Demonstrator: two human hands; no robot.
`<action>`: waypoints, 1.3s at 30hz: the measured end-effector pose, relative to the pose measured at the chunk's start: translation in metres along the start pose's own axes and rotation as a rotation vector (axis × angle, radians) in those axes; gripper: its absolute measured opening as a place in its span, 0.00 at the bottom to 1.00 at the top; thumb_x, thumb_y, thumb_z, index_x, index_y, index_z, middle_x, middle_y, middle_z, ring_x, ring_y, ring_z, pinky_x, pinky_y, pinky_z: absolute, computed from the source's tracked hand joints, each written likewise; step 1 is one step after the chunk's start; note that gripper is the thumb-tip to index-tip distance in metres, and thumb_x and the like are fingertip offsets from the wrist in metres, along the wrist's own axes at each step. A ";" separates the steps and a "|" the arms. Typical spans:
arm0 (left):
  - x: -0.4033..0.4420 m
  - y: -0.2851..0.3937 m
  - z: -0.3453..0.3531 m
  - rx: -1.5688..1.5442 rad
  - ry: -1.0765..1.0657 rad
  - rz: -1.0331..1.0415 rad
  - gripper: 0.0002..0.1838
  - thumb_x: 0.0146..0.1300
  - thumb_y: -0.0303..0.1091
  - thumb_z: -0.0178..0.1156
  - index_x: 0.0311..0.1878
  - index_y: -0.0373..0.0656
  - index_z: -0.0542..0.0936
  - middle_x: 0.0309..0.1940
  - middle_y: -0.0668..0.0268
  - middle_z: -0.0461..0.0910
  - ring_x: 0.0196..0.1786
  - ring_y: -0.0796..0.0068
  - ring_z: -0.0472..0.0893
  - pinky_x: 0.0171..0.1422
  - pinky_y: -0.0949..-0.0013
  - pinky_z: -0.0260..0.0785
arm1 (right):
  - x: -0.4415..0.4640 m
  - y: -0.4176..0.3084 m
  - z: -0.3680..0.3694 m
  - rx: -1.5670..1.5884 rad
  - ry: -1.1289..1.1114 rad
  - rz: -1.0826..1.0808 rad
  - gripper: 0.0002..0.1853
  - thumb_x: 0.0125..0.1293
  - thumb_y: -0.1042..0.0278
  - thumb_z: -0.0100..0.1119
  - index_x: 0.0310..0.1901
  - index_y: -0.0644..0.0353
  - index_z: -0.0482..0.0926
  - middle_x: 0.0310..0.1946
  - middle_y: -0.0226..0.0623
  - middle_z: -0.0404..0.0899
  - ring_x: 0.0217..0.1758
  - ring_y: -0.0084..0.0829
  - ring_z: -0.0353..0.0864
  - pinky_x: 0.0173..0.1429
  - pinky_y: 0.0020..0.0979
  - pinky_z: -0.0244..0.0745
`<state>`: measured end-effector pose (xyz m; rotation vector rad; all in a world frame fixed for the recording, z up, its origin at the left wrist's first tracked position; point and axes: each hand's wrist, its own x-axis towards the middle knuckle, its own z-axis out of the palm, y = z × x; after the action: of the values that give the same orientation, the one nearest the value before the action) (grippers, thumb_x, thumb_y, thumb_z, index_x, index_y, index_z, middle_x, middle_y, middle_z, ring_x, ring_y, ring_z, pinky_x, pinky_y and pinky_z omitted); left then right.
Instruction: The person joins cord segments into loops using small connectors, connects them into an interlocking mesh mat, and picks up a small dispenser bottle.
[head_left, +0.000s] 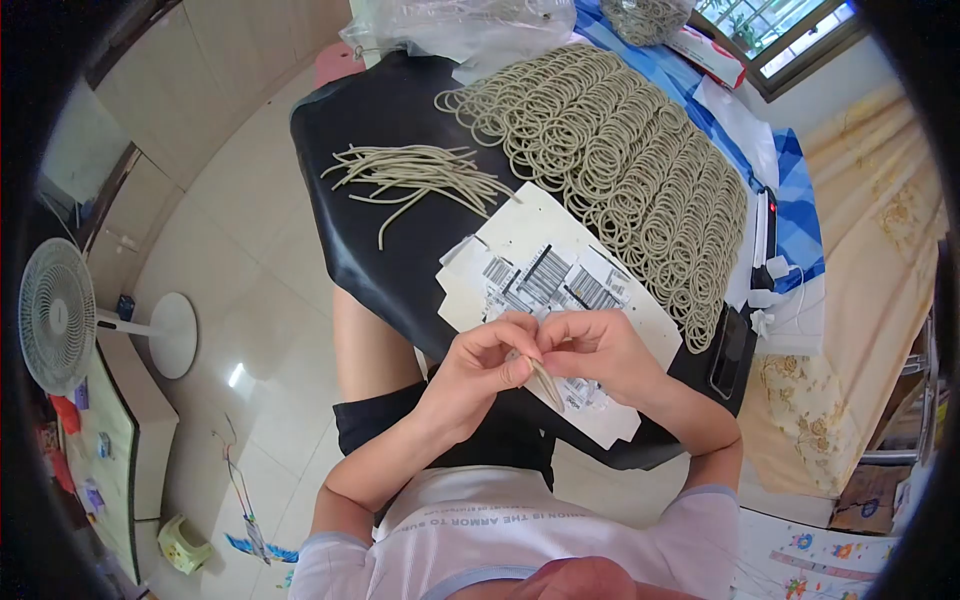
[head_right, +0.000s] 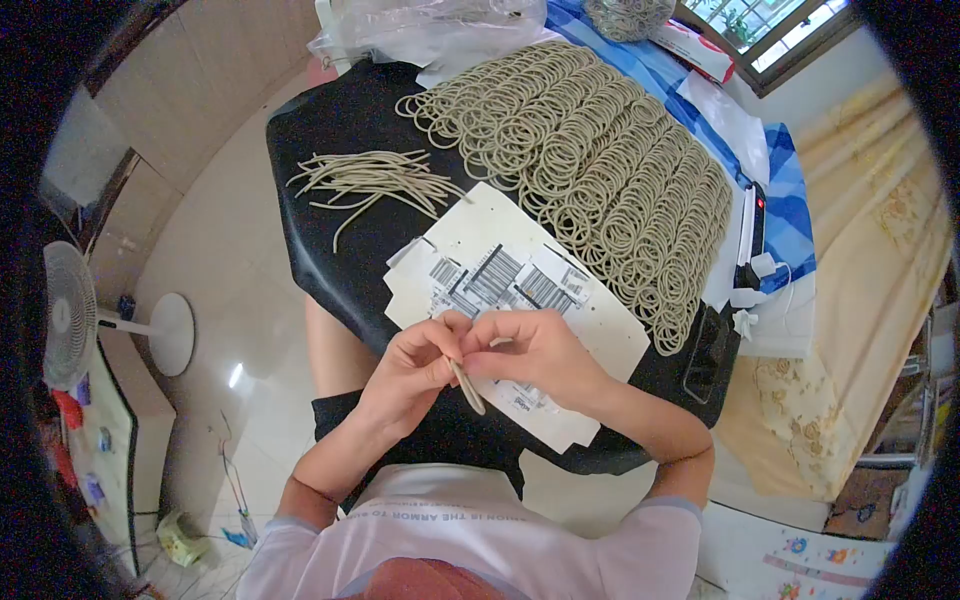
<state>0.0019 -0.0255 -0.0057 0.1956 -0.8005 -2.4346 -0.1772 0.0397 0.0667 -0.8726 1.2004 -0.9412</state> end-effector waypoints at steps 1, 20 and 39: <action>0.002 0.000 -0.002 0.010 -0.013 0.001 0.09 0.62 0.36 0.69 0.42 0.44 0.82 0.46 0.71 0.75 0.50 0.78 0.73 0.53 0.72 0.64 | 0.001 -0.001 -0.001 0.001 -0.001 0.011 0.05 0.65 0.76 0.64 0.41 0.64 0.82 0.39 0.29 0.81 0.43 0.17 0.80 0.48 0.21 0.74; 0.094 0.085 -0.056 1.863 0.385 0.630 0.07 0.53 0.25 0.68 0.36 0.41 0.82 0.39 0.63 0.78 0.43 0.59 0.78 0.47 0.62 0.71 | 0.065 -0.097 -0.278 -0.632 1.104 -0.429 0.14 0.57 0.64 0.68 0.39 0.68 0.87 0.29 0.34 0.84 0.27 0.21 0.77 0.29 0.24 0.72; 0.094 0.087 -0.056 1.788 0.397 0.503 0.08 0.50 0.22 0.68 0.33 0.38 0.79 0.39 0.61 0.77 0.43 0.58 0.77 0.45 0.62 0.70 | 0.133 -0.086 -0.365 -0.934 1.351 -0.114 0.16 0.52 0.58 0.69 0.33 0.64 0.87 0.27 0.40 0.84 0.29 0.34 0.82 0.36 0.33 0.76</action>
<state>-0.0187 -0.1634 0.0027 0.8997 -2.1645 -0.5866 -0.5333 -0.1348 0.0423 -0.9947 2.9255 -1.0602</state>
